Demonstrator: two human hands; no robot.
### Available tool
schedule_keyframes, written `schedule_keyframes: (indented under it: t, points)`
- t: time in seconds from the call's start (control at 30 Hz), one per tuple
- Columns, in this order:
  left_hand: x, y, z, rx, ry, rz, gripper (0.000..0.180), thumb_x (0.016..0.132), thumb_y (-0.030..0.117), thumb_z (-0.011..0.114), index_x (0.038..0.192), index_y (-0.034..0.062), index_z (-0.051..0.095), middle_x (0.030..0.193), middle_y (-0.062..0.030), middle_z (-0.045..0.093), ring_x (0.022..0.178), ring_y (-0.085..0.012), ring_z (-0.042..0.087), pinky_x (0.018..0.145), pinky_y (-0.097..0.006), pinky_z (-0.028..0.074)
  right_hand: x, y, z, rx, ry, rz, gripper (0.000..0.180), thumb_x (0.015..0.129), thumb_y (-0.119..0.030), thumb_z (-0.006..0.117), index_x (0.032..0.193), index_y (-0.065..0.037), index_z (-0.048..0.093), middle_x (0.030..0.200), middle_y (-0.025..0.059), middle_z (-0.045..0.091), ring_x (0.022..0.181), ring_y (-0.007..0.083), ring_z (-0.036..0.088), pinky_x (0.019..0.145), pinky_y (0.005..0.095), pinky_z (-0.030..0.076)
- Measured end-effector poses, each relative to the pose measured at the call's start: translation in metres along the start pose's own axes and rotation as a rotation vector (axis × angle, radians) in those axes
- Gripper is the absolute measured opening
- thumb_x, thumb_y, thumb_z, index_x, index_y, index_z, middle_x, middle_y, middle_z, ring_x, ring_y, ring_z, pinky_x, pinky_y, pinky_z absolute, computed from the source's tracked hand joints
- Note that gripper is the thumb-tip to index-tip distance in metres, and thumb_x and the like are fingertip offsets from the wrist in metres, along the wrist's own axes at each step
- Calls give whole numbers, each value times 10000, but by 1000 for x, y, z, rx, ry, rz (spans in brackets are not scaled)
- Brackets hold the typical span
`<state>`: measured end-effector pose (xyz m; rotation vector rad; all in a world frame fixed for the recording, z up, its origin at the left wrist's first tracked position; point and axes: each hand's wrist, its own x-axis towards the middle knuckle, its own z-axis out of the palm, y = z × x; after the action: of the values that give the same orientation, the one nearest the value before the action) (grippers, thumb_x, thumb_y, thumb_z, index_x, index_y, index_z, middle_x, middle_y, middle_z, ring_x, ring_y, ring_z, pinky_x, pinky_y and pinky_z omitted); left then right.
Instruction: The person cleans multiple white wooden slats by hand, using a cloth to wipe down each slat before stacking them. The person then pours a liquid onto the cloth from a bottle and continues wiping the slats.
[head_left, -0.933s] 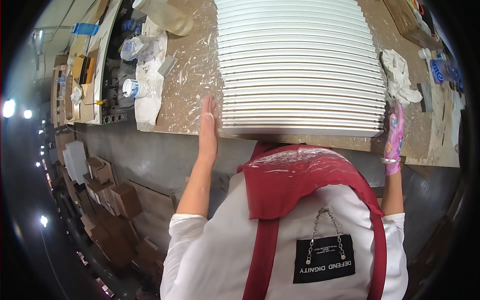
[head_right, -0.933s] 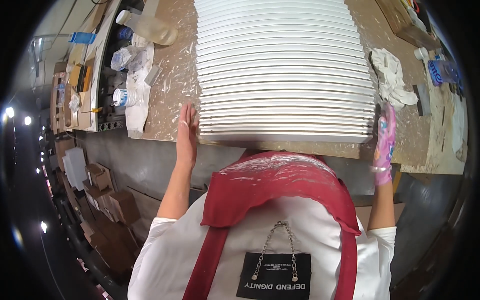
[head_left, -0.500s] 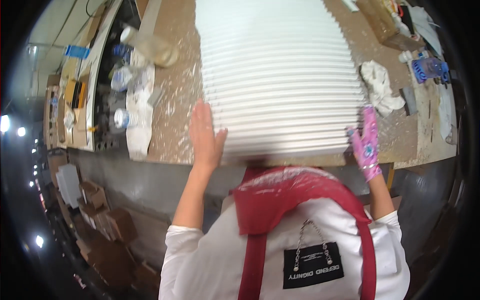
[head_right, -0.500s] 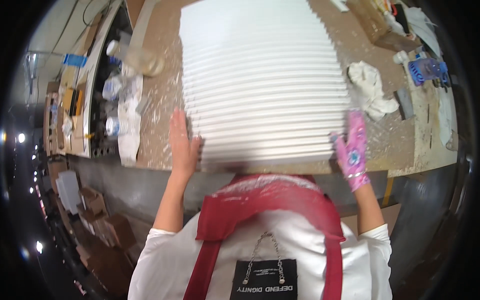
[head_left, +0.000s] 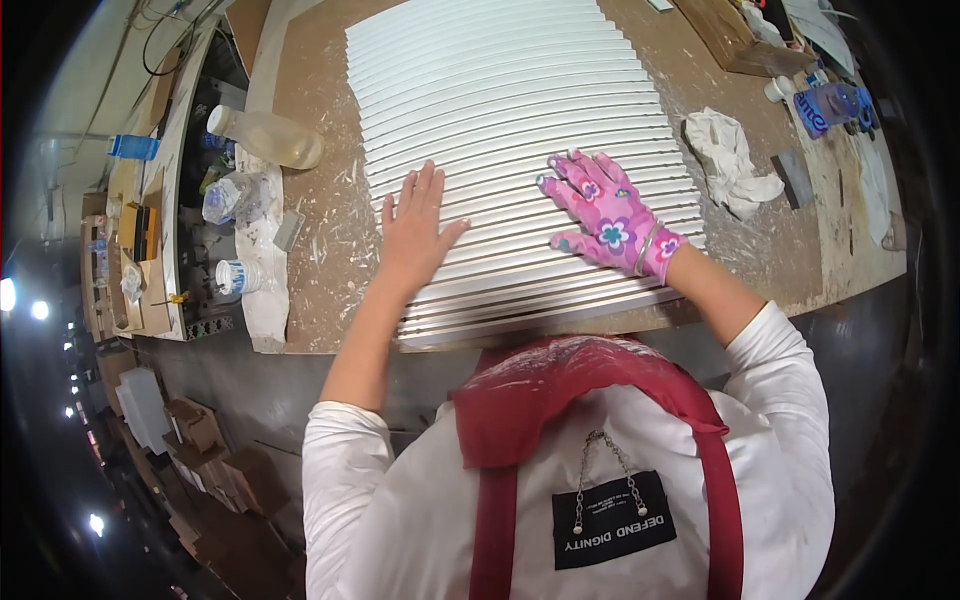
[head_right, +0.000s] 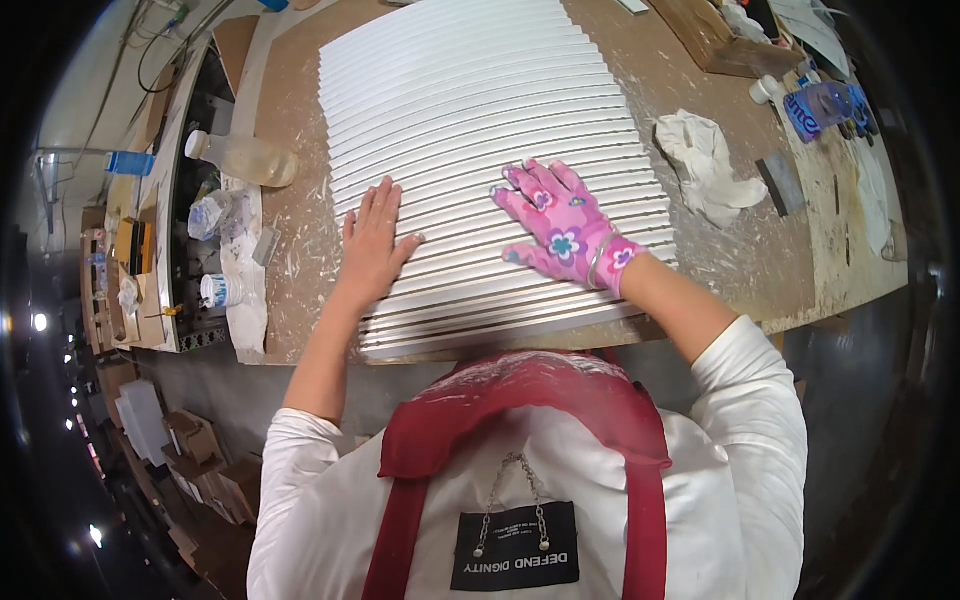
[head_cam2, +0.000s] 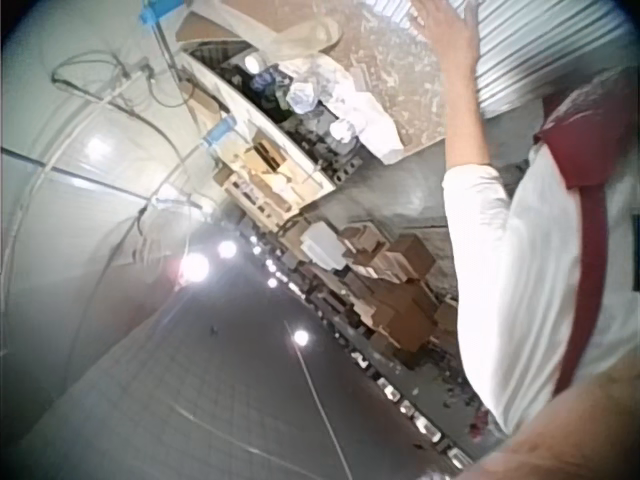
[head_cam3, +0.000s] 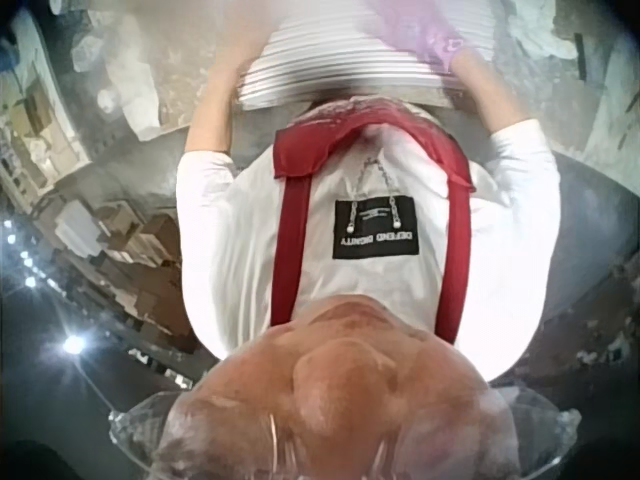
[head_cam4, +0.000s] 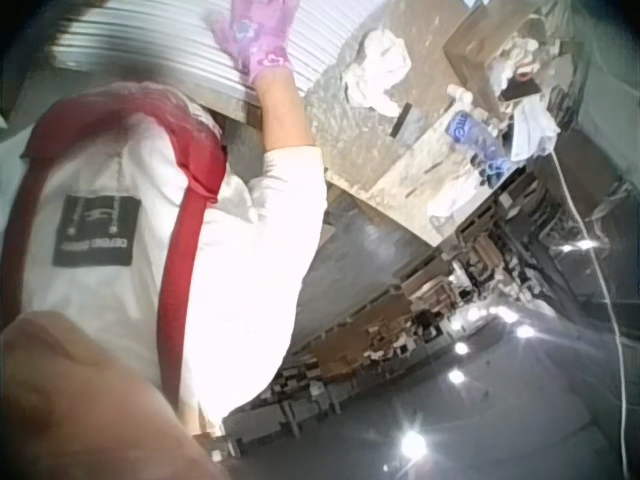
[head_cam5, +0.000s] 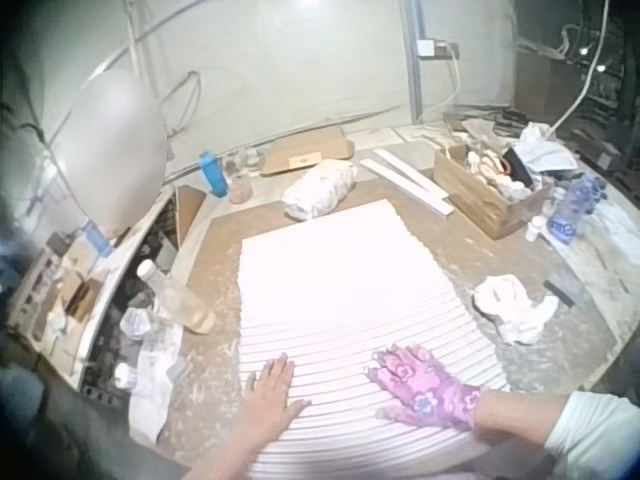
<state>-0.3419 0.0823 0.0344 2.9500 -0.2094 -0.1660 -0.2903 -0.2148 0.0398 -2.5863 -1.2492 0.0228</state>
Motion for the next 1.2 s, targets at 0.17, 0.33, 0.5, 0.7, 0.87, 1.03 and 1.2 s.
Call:
schedule_keyframes:
  t: [0.17,0.33,0.5,0.7,0.87,1.03,1.2]
  points:
    - [54,-17,-21,-41,196,-12,658,934,417,482,1467,81,295,1557,-100,220,1433,-315,190,1142,-528,148,38,34,-15,-48,110,84,645,926,-517,454,1409,-97,387,1481,179,330,1393,374,257,1140,489,183]
    - [104,-45,-10,44,209,-123,650,949,462,431,1468,92,299,1557,-90,221,1431,-297,199,1137,-542,153,90,54,7,-177,40,175,670,922,-536,436,1433,-108,363,1506,168,294,1405,348,244,1149,474,157]
    - [123,-63,-2,-7,150,-131,708,943,523,403,1494,112,237,1579,-67,158,1442,-272,169,1144,-544,123,101,67,20,-158,33,164,669,934,-543,409,1450,-124,338,1514,171,278,1417,336,221,1158,461,134]
    - [135,-58,-35,-11,109,-108,666,959,465,401,1483,82,254,1567,-115,180,1433,-326,178,1145,-522,148,89,83,5,-139,42,230,677,932,-541,422,1452,-118,331,1511,177,288,1387,350,278,1149,450,173]
    - [144,-64,-27,-112,404,166,614,926,309,521,1449,52,329,1531,-158,266,1394,-374,262,1123,-475,232,-4,70,-45,102,315,339,597,939,-376,523,1409,-38,378,1404,203,433,1330,345,369,1110,421,293]
    - [-1,13,-4,-56,-27,385,1014,681,399,789,1484,103,245,1555,-119,220,1414,-338,241,1107,-570,213,-115,21,-39,-153,213,486,635,899,-395,550,1414,-60,391,1472,201,335,1363,379,299,1124,493,227]
    - [-26,25,-1,-21,-219,346,981,696,363,776,1481,103,249,1560,-108,211,1424,-321,225,1127,-539,161,-135,-4,-5,-65,118,467,616,882,-427,549,1388,-97,429,1473,184,326,1358,418,270,1106,545,213]
